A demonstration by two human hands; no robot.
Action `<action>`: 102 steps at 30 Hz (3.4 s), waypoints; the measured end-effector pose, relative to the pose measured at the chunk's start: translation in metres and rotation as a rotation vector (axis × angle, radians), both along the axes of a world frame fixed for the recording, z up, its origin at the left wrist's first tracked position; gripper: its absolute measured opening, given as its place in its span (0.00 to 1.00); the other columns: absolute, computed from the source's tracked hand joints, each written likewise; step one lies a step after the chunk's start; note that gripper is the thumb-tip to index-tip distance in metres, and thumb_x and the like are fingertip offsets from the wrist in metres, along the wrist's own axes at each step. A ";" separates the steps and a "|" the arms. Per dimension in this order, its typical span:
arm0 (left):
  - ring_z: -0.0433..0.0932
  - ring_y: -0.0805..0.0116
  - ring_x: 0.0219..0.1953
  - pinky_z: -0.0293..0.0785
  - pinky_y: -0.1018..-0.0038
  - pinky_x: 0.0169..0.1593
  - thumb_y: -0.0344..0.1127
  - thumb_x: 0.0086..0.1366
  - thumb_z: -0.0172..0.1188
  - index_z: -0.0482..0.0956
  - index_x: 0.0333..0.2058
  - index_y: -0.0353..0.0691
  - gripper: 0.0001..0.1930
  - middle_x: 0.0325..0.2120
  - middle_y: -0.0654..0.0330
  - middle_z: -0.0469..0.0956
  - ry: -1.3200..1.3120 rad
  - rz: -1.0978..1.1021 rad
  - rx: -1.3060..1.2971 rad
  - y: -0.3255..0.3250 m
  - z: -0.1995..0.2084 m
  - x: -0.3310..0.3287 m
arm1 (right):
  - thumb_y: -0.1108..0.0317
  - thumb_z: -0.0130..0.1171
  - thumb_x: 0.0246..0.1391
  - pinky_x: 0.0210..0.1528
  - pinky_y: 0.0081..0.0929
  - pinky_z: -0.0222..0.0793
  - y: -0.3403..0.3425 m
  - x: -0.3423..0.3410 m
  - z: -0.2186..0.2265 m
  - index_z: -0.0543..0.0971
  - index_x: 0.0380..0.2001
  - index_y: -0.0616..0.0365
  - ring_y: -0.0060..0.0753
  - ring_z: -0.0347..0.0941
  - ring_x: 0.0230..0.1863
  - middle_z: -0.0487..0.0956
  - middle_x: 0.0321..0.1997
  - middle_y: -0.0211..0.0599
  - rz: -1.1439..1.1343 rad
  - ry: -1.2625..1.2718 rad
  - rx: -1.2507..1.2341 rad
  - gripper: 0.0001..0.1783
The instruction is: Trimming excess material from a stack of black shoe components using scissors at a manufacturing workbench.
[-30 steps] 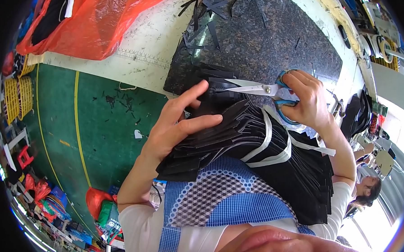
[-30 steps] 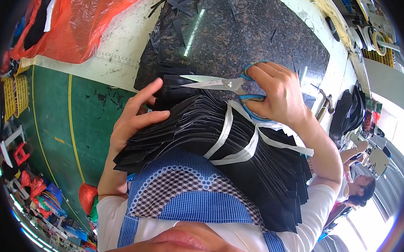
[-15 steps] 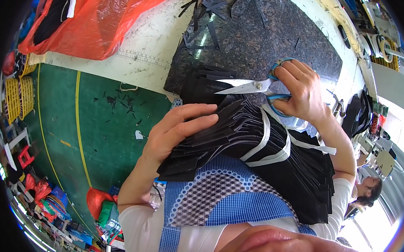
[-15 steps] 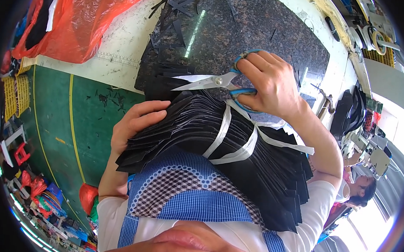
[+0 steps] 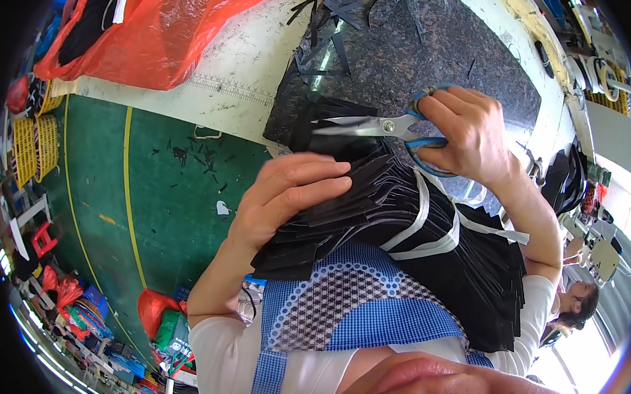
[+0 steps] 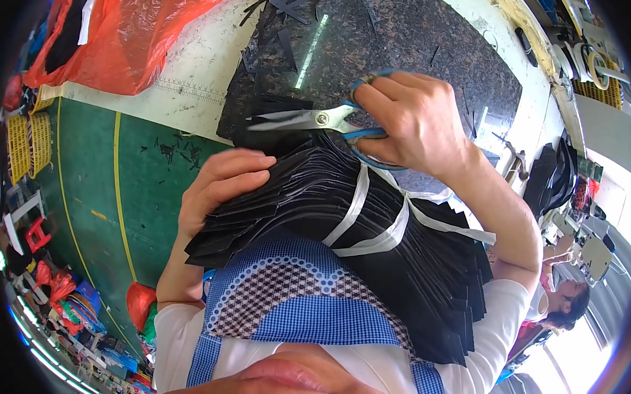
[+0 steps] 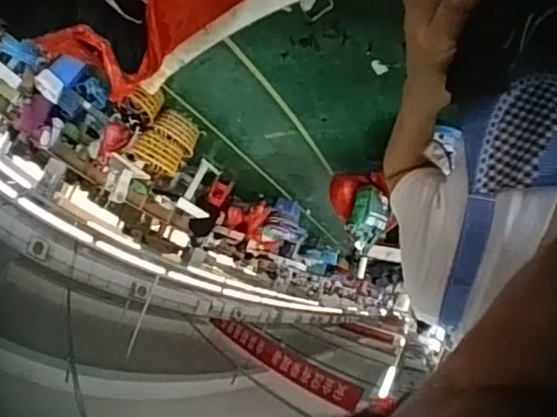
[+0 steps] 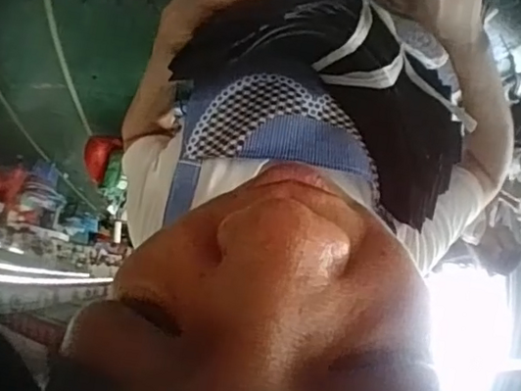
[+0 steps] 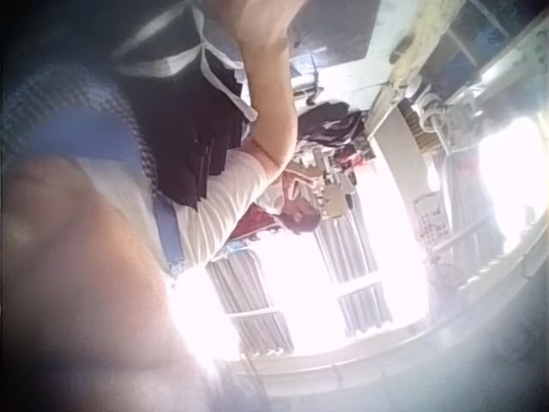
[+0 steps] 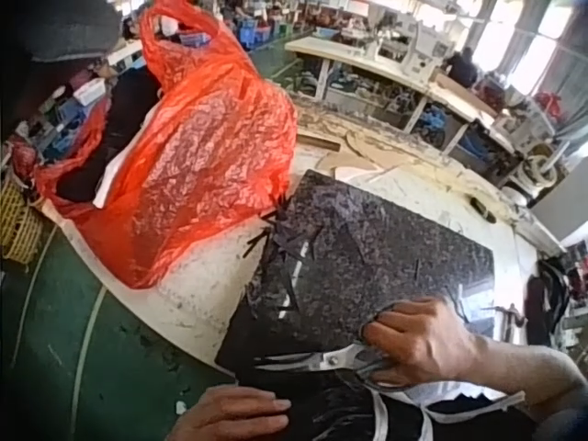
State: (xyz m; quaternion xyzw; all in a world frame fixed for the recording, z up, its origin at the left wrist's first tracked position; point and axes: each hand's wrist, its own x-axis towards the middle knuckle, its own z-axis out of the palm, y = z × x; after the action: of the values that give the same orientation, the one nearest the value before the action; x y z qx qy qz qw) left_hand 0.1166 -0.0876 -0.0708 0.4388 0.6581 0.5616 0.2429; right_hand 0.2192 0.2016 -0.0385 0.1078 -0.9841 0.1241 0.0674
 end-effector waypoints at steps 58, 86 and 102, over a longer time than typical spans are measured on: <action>0.75 0.53 0.59 0.64 0.64 0.65 0.35 0.60 0.61 0.87 0.51 0.45 0.19 0.61 0.52 0.76 0.157 0.000 -0.145 -0.006 0.000 -0.006 | 0.68 0.69 0.35 0.29 0.40 0.71 0.016 0.044 -0.009 0.79 0.33 0.64 0.48 0.76 0.27 0.76 0.26 0.44 -0.257 -0.271 -0.213 0.19; 0.72 0.56 0.64 0.63 0.66 0.67 0.29 0.59 0.63 0.86 0.52 0.43 0.20 0.55 0.53 0.78 0.240 -0.146 -0.392 0.002 0.034 -0.022 | 0.70 0.74 0.44 0.25 0.36 0.68 0.018 0.028 -0.004 0.79 0.31 0.62 0.46 0.75 0.22 0.75 0.21 0.42 -0.284 -0.394 -0.277 0.14; 0.78 0.58 0.58 0.71 0.66 0.64 0.25 0.63 0.60 0.82 0.56 0.36 0.21 0.55 0.52 0.79 -0.114 0.009 -0.131 -0.004 0.021 -0.005 | 0.65 0.68 0.27 0.36 0.39 0.73 0.014 0.027 -0.017 0.78 0.35 0.62 0.45 0.74 0.32 0.76 0.31 0.40 -0.166 -0.125 -0.034 0.25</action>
State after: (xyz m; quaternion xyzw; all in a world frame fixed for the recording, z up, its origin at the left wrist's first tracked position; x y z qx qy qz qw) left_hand 0.1120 -0.0920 -0.0500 0.3865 0.6805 0.5425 0.3055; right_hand 0.2461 0.2155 -0.0558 0.0168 -0.9896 0.1414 0.0180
